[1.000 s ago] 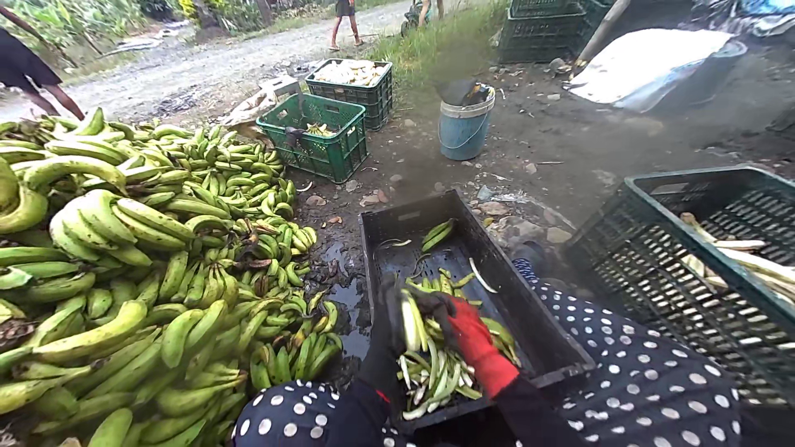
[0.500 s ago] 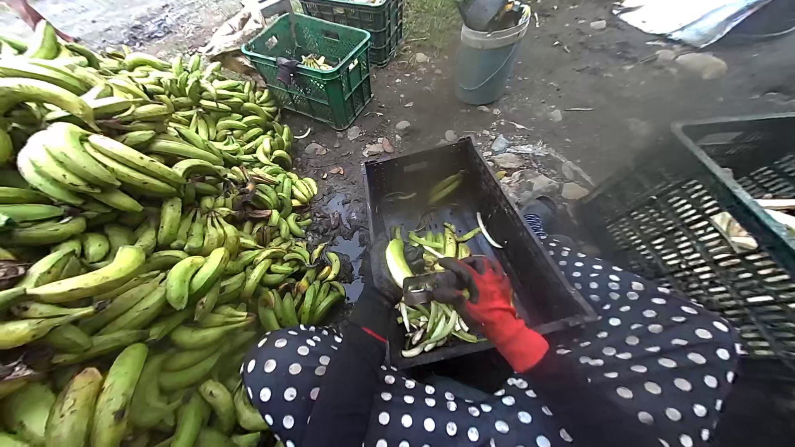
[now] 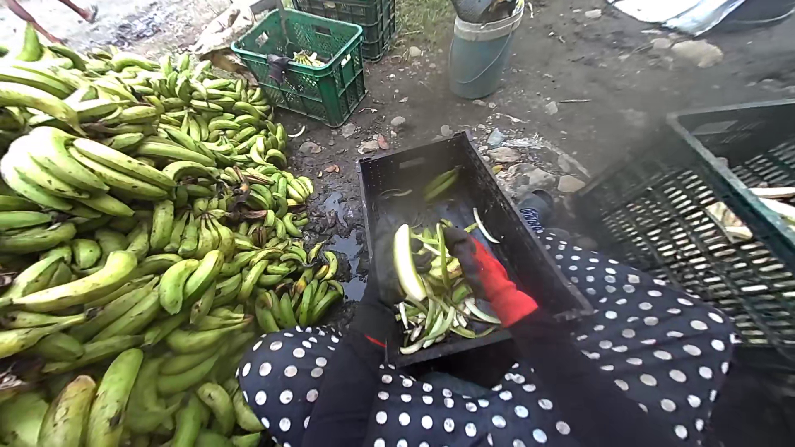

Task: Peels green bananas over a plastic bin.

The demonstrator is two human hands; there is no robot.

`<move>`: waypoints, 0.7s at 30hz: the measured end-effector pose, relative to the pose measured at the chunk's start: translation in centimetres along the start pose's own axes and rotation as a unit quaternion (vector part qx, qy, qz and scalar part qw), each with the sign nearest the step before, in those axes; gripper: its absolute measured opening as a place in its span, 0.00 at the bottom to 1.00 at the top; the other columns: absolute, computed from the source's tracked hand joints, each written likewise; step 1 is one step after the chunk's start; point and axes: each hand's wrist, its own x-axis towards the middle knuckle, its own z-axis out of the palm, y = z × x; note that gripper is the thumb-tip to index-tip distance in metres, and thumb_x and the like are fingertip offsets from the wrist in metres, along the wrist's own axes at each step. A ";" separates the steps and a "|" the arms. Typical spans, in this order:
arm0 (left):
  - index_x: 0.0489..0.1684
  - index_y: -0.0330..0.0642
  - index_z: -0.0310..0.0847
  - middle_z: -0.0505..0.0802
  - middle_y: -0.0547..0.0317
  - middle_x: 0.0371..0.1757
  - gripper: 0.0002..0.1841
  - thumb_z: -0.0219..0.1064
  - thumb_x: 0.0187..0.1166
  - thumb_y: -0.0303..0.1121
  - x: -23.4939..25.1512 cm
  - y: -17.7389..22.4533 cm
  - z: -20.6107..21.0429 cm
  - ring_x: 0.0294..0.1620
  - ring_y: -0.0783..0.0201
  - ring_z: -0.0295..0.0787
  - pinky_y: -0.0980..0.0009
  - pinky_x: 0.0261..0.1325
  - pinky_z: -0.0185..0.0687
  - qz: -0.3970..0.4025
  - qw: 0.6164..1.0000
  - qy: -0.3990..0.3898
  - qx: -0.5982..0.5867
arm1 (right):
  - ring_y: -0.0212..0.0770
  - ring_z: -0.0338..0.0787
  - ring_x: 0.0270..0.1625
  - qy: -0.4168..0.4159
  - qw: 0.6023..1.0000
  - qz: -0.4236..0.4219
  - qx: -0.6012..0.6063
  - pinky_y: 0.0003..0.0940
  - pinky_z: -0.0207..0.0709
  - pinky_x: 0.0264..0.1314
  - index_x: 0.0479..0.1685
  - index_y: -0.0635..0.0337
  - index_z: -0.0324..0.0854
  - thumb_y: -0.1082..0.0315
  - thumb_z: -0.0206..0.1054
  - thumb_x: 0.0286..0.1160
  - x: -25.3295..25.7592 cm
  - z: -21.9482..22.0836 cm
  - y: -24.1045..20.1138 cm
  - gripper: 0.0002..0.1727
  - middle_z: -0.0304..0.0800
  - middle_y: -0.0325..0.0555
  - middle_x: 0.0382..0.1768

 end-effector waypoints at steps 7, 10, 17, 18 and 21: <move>0.45 0.41 0.76 0.83 0.60 0.23 0.23 0.36 0.95 0.44 0.6 0.8 -1.0 0.22 0.67 0.82 0.71 0.29 0.84 -0.038 0.999 -0.010 -0.018 | 0.75 0.75 0.75 0.006 0.978 -0.142 -0.152 0.77 0.68 0.65 0.70 0.43 0.85 0.33 0.58 0.71 -4.5 -0.1 0.6 0.35 0.83 0.65 0.68; 0.65 0.41 0.73 0.86 0.60 0.40 0.20 0.38 0.94 0.41 0.2 -0.1 -1.6 0.36 0.69 0.83 0.69 0.43 0.84 0.031 0.992 0.011 0.120 | 0.73 0.73 0.77 -0.023 0.988 -0.079 -0.130 0.77 0.66 0.69 0.72 0.45 0.84 0.37 0.57 0.77 -4.3 0.2 -0.7 0.33 0.82 0.65 0.70; 0.67 0.31 0.72 0.87 0.55 0.44 0.20 0.39 0.93 0.32 -1.2 0.2 -0.5 0.42 0.73 0.85 0.75 0.50 0.85 0.079 0.970 -0.020 0.227 | 0.65 0.80 0.76 0.007 0.998 0.060 -0.002 0.65 0.65 0.80 0.74 0.63 0.79 0.56 0.52 0.92 0.5 0.5 -1.2 0.24 0.83 0.68 0.69; 0.65 0.34 0.73 0.87 0.57 0.38 0.19 0.38 0.93 0.33 -1.0 0.4 -0.5 0.35 0.70 0.87 0.72 0.42 0.88 0.069 0.981 0.001 0.179 | 0.64 0.81 0.74 0.016 0.999 0.039 0.011 0.64 0.66 0.80 0.73 0.63 0.79 0.57 0.53 0.92 0.5 0.2 -0.8 0.23 0.85 0.68 0.67; 0.66 0.38 0.75 0.90 0.53 0.40 0.21 0.39 0.94 0.39 0.5 -0.1 -2.7 0.36 0.64 0.88 0.64 0.42 0.89 0.066 0.989 0.034 0.128 | 0.62 0.82 0.72 -0.018 0.998 -0.059 -0.015 0.67 0.69 0.75 0.68 0.56 0.84 0.50 0.58 0.84 -1.0 -1.1 0.3 0.25 0.87 0.62 0.65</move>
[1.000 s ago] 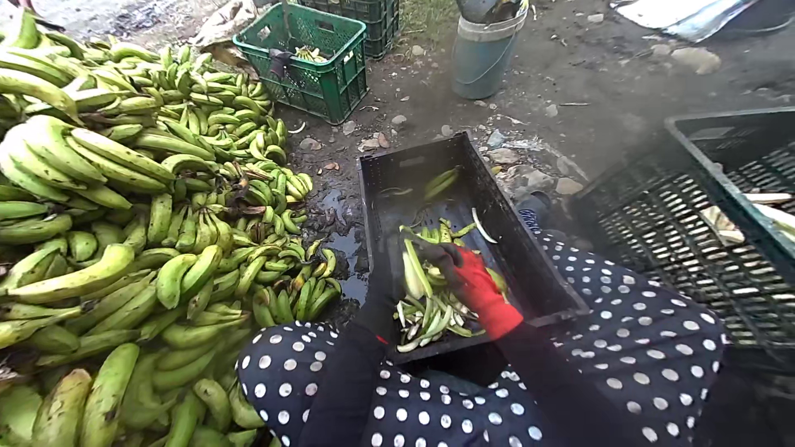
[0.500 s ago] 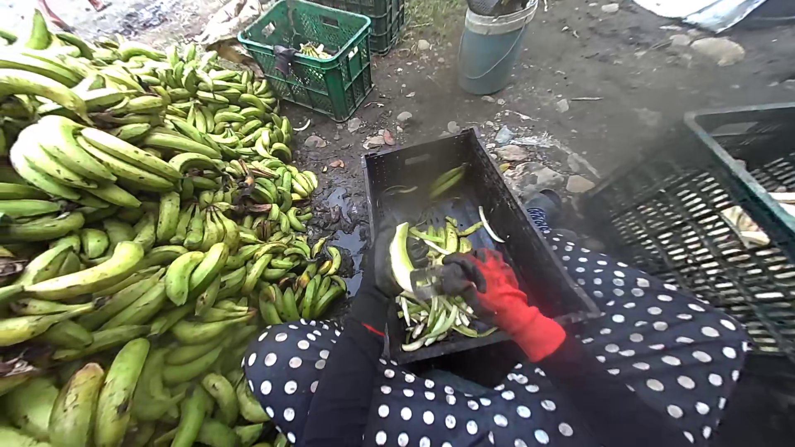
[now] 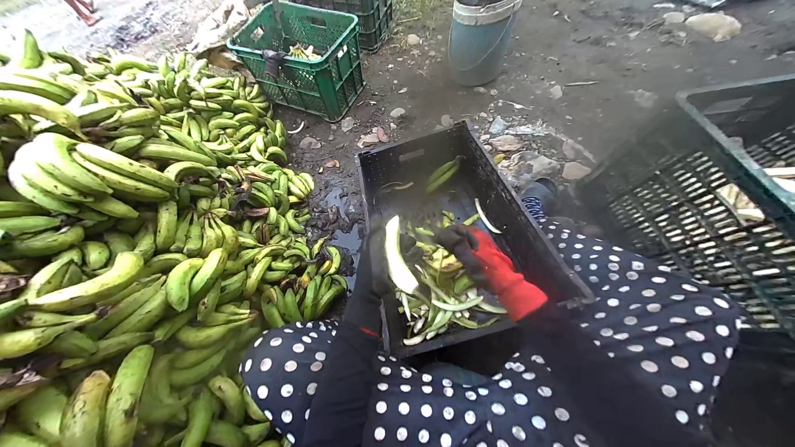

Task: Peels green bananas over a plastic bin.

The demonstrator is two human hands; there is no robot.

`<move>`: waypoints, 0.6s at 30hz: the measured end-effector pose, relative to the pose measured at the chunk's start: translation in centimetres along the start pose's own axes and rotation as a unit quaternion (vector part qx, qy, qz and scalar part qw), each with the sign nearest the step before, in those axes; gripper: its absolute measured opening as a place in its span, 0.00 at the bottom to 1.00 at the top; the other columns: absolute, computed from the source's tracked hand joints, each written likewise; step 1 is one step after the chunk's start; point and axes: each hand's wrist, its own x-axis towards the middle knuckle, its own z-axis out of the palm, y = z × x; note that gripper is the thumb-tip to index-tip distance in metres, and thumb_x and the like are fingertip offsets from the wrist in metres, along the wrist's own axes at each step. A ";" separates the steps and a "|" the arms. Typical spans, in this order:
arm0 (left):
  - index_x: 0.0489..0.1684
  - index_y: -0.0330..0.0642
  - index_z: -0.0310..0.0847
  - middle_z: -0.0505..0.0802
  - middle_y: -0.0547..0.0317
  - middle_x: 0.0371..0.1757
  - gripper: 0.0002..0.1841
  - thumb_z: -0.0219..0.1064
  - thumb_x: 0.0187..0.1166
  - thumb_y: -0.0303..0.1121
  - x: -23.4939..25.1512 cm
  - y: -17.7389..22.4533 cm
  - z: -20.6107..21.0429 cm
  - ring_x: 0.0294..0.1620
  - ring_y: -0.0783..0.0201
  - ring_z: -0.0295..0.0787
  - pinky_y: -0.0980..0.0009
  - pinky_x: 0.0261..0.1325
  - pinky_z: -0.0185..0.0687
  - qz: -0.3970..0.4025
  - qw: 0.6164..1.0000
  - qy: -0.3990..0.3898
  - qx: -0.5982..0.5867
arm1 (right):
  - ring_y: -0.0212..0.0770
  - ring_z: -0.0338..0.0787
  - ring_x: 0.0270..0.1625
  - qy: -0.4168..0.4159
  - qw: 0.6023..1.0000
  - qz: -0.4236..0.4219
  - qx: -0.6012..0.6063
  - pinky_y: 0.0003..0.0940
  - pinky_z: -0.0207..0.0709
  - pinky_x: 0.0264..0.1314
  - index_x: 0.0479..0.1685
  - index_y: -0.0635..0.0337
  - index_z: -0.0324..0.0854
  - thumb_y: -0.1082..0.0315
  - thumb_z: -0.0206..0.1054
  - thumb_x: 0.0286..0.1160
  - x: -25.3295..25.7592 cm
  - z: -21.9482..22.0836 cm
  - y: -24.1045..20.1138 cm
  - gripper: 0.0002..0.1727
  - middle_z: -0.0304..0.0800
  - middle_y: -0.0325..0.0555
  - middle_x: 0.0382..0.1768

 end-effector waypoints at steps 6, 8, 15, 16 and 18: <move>0.73 0.35 0.73 0.89 0.50 0.52 0.20 0.44 0.93 0.35 -0.6 -0.1 0.7 0.47 0.67 0.87 0.66 0.54 0.86 0.007 0.992 -0.019 0.124 | 0.69 0.75 0.77 -0.046 0.998 0.019 -0.046 0.74 0.64 0.75 0.73 0.49 0.83 0.44 0.62 0.81 -1.6 0.5 -0.1 0.28 0.82 0.65 0.71; 0.69 0.34 0.75 0.90 0.53 0.44 0.18 0.46 0.93 0.34 -1.4 -0.6 1.9 0.40 0.68 0.88 0.68 0.47 0.89 0.000 0.989 -0.037 0.143 | 0.69 0.81 0.72 0.024 0.995 0.095 0.007 0.72 0.67 0.74 0.73 0.58 0.81 0.58 0.61 0.86 -0.3 0.7 0.6 0.22 0.85 0.69 0.66; 0.76 0.37 0.73 0.86 0.40 0.67 0.22 0.47 0.93 0.39 -2.1 0.4 -0.4 0.66 0.52 0.84 0.49 0.72 0.76 0.007 0.914 0.041 0.403 | 0.66 0.84 0.69 0.063 0.985 0.153 0.042 0.68 0.72 0.71 0.78 0.60 0.73 0.61 0.57 0.90 -2.0 -3.2 8.0 0.22 0.84 0.68 0.67; 0.77 0.36 0.73 0.85 0.37 0.68 0.23 0.46 0.94 0.40 -2.0 0.3 -0.3 0.68 0.48 0.82 0.45 0.73 0.74 -0.004 0.903 0.060 0.425 | 0.68 0.84 0.68 0.049 0.985 0.164 -0.006 0.72 0.71 0.70 0.74 0.59 0.77 0.58 0.59 0.90 -2.4 -3.6 8.7 0.22 0.85 0.69 0.65; 0.75 0.36 0.75 0.86 0.37 0.66 0.25 0.45 0.94 0.44 -1.1 -1.3 -0.4 0.66 0.46 0.84 0.43 0.70 0.76 0.001 0.898 0.116 0.424 | 0.73 0.81 0.71 -0.008 0.975 0.184 -0.127 0.76 0.69 0.69 0.66 0.58 0.85 0.51 0.65 0.84 -3.2 -3.7 8.6 0.22 0.86 0.70 0.62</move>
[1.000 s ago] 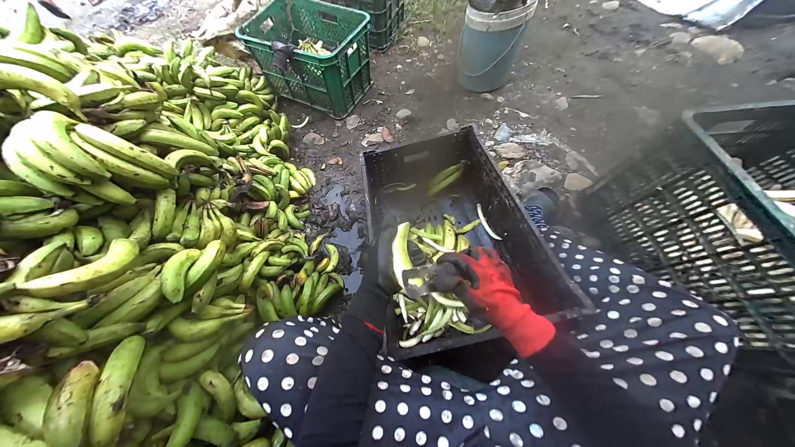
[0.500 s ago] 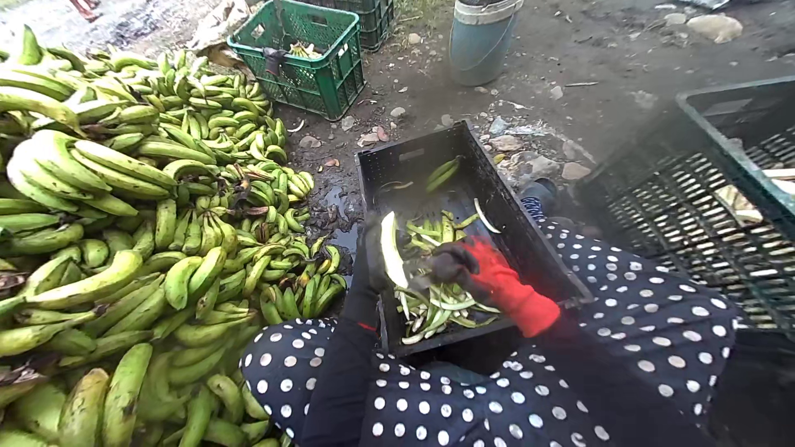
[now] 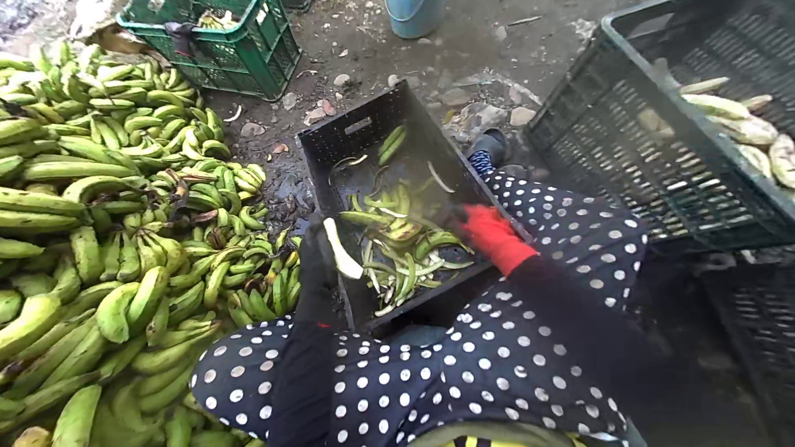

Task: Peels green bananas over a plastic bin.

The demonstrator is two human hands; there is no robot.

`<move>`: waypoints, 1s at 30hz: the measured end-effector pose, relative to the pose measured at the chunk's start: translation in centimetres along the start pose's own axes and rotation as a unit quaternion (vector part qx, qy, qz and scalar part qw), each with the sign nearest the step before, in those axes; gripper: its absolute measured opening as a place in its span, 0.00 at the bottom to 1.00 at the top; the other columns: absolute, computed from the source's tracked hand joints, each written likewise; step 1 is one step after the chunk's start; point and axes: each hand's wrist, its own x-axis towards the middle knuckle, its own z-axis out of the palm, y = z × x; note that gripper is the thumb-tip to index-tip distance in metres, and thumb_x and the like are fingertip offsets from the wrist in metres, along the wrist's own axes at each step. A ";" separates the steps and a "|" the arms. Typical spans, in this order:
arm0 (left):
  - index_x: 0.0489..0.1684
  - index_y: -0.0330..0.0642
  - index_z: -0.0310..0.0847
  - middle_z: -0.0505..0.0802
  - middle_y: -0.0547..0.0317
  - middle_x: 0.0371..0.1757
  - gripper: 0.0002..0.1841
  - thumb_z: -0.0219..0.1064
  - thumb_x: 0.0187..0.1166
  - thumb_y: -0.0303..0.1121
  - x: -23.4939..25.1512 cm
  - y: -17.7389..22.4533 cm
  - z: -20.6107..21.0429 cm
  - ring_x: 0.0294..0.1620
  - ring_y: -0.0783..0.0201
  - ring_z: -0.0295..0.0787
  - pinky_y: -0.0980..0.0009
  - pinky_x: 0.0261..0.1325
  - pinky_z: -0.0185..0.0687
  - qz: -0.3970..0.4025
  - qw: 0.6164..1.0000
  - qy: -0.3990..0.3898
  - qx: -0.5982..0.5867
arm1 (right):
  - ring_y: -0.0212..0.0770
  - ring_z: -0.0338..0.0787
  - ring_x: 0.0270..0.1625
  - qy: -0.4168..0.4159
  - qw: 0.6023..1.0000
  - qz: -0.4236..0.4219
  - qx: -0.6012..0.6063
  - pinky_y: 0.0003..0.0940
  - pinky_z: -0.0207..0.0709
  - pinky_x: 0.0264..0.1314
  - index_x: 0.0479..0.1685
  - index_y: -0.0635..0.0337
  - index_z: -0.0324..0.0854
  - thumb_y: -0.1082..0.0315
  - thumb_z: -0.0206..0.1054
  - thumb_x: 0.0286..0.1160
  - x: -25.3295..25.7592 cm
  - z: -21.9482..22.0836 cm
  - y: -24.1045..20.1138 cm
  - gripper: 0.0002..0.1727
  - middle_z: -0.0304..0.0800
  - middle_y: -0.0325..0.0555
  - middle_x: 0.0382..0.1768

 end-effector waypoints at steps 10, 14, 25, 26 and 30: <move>0.67 0.47 0.70 0.90 0.56 0.48 0.25 0.37 0.93 0.54 -2.6 23.1 10.6 0.48 0.61 0.90 0.59 0.52 0.90 0.103 0.809 -0.370 -0.445 | 0.71 0.72 0.81 -0.183 0.979 -0.067 -0.065 0.77 0.53 0.81 0.67 0.63 0.83 0.41 0.56 0.85 -1.0 3.0 -1.2 0.33 0.81 0.70 0.71; 0.85 0.45 0.57 0.87 0.46 0.62 0.26 0.39 0.95 0.49 -4.2 29.6 11.7 0.60 0.49 0.90 0.49 0.61 0.90 0.220 0.780 -0.455 -0.370 | 0.65 0.76 0.80 -0.182 0.981 -0.042 0.048 0.70 0.63 0.80 0.77 0.62 0.76 0.52 0.51 0.92 -1.2 -0.3 -0.3 0.27 0.80 0.66 0.75; 0.77 0.50 0.77 0.90 0.46 0.65 0.27 0.52 0.89 0.56 -2.3 3.0 14.5 0.64 0.46 0.88 0.40 0.68 0.80 0.049 0.839 -0.402 0.364 | 0.42 0.85 0.36 -0.208 0.810 0.074 0.543 0.42 0.83 0.37 0.78 0.51 0.68 0.43 0.44 0.94 5.6 0.1 1.4 0.28 0.84 0.49 0.45; 0.84 0.53 0.71 0.84 0.45 0.74 0.30 0.51 0.89 0.58 -2.4 1.5 16.8 0.72 0.43 0.83 0.37 0.72 0.77 0.063 0.811 -0.417 0.405 | 0.40 0.85 0.32 -0.227 0.788 0.055 0.570 0.38 0.82 0.33 0.78 0.50 0.67 0.43 0.44 0.94 5.5 0.2 1.1 0.28 0.83 0.47 0.42; 0.76 0.37 0.76 0.82 0.40 0.76 0.30 0.62 0.82 0.50 -2.3 0.6 22.0 0.79 0.44 0.75 0.45 0.81 0.66 0.028 0.856 -0.368 0.362 | 0.36 0.86 0.28 -0.218 0.827 -0.038 0.516 0.33 0.84 0.29 0.79 0.51 0.67 0.45 0.47 0.94 4.7 -0.1 0.1 0.27 0.84 0.44 0.37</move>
